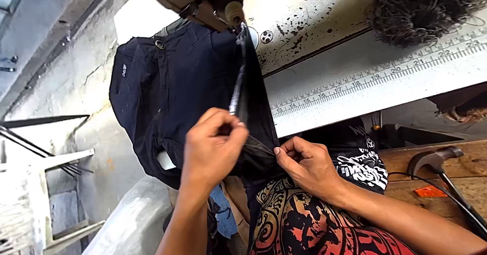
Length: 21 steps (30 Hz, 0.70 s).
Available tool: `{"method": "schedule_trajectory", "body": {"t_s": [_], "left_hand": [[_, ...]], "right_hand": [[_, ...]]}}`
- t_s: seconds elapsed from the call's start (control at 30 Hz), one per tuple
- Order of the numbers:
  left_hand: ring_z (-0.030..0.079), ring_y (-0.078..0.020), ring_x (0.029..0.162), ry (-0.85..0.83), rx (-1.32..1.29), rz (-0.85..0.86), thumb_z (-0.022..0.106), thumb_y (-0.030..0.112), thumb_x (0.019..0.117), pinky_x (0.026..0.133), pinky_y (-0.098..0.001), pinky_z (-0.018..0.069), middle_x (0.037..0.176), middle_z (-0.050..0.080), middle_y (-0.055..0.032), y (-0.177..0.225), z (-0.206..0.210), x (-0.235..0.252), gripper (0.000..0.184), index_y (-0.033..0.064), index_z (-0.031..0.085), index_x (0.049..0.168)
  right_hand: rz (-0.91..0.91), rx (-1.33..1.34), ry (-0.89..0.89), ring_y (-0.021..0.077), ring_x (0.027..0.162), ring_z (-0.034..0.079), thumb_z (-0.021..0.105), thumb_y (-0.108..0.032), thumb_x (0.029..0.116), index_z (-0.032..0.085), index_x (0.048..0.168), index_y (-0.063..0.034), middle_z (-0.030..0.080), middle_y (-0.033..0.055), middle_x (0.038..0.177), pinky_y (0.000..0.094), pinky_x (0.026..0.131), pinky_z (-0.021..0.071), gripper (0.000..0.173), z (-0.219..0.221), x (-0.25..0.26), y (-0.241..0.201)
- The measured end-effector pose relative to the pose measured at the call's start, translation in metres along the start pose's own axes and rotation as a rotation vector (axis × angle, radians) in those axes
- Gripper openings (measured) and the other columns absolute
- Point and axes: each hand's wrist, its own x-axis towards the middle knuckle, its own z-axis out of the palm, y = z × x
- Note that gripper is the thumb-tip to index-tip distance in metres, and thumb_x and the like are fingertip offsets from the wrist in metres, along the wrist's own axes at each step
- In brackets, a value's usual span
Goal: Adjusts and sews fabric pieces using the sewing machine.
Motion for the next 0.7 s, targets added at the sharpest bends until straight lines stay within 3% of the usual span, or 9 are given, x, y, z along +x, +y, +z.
{"method": "schedule_trajectory", "body": {"t_s": [0.17,0.23,0.27,0.3,0.33,0.4,0.5,0.6,0.7], "left_hand": [[0.058,0.0084,0.066,0.102,-0.091,0.026,0.061,0.01,0.0879,0.056,-0.0098,0.0485,0.085,0.065,0.0138,-0.013,-0.01,0.003,0.01,0.016,0.065,0.081],[0.058,0.0079,0.069,0.087,-0.085,0.048,0.057,0.008,0.0891,0.058,-0.0104,0.0479,0.085,0.065,0.0147,-0.015,-0.013,0.006,0.014,0.017,0.064,0.08],[0.06,0.0073,0.072,0.084,-0.083,0.063,0.056,0.007,0.0892,0.059,-0.0109,0.0486,0.086,0.065,0.015,-0.015,-0.015,0.008,0.016,0.0172,0.064,0.079],[0.06,0.0071,0.073,0.085,-0.078,0.076,0.055,0.006,0.0895,0.06,-0.0111,0.0491,0.086,0.065,0.0155,-0.015,-0.017,0.01,0.018,0.0175,0.063,0.079],[0.06,0.0071,0.074,0.084,-0.071,0.084,0.054,0.006,0.0898,0.061,-0.0113,0.049,0.086,0.065,0.0165,-0.015,-0.02,0.012,0.019,0.0185,0.063,0.08],[0.059,0.0078,0.073,0.083,-0.057,0.092,0.053,0.005,0.0889,0.06,-0.0107,0.0479,0.084,0.065,0.0179,-0.012,-0.025,0.016,0.02,0.0204,0.063,0.079],[0.061,0.0082,0.079,0.003,-0.054,0.13,0.061,0.011,0.0884,0.066,-0.0111,0.0519,0.088,0.065,0.0185,-0.006,-0.022,0.015,0.013,0.0209,0.064,0.08],[0.065,0.0048,0.086,-0.118,-0.054,0.131,0.07,0.02,0.091,0.071,-0.0145,0.0589,0.096,0.066,0.0104,0.002,-0.001,0.009,0.008,0.0151,0.069,0.085],[0.063,0.0027,0.078,-0.154,0.104,0.089,0.068,0.023,0.0907,0.064,-0.0139,0.0549,0.097,0.066,0.0009,0.006,0.028,0.004,0.014,0.0101,0.074,0.086]], "right_hand": [[-0.293,-0.45,0.08,0.0119,0.051,0.055,0.061,-0.024,0.0987,0.066,0.074,-0.0073,0.057,0.0025,0.058,0.0257,0.044,0.042,0.03,-0.01,0.012,-0.028],[-0.459,-0.592,0.165,0.0176,0.06,0.057,0.062,-0.022,0.0992,0.071,0.082,-0.0091,0.059,0.0029,0.066,0.029,0.049,0.0421,0.023,-0.012,0.028,-0.039],[-0.515,-0.635,0.148,0.0205,0.075,0.063,0.061,-0.022,0.1002,0.075,0.092,-0.0103,0.066,0.0036,0.08,0.032,0.059,0.0481,0.02,-0.013,0.038,-0.041],[-0.542,-0.675,0.086,0.0244,0.097,0.067,0.059,-0.024,0.1021,0.076,0.102,-0.0113,0.072,0.005,0.1,0.0392,0.08,0.0547,0.021,-0.014,0.047,-0.041],[-0.554,-0.696,0.008,0.0289,0.116,0.065,0.057,-0.023,0.1034,0.075,0.104,-0.0101,0.072,0.007,0.113,0.0507,0.101,0.0508,0.023,-0.014,0.054,-0.038],[-0.57,-0.672,-0.057,0.0339,0.117,0.064,0.058,-0.021,0.1018,0.073,0.088,-0.0082,0.071,0.009,0.106,0.066,0.11,0.0396,0.024,-0.012,0.06,-0.027],[-0.519,-0.667,-0.061,0.0337,0.106,0.065,0.056,-0.016,0.1005,0.068,0.081,-0.0079,0.068,0.0095,0.094,0.0649,0.106,0.0431,0.024,-0.017,0.048,-0.029],[-0.435,-0.681,-0.027,0.0278,0.078,0.059,0.052,-0.014,0.1006,0.063,0.08,-0.0076,0.061,0.0088,0.079,0.0404,0.068,0.0446,0.025,-0.015,0.022,-0.035],[-0.352,-0.69,-0.001,0.0259,0.067,0.064,0.053,-0.017,0.0992,0.064,0.081,-0.0071,0.064,0.0095,0.075,0.0349,0.052,0.0454,0.023,-0.006,0.0,-0.021]]}}
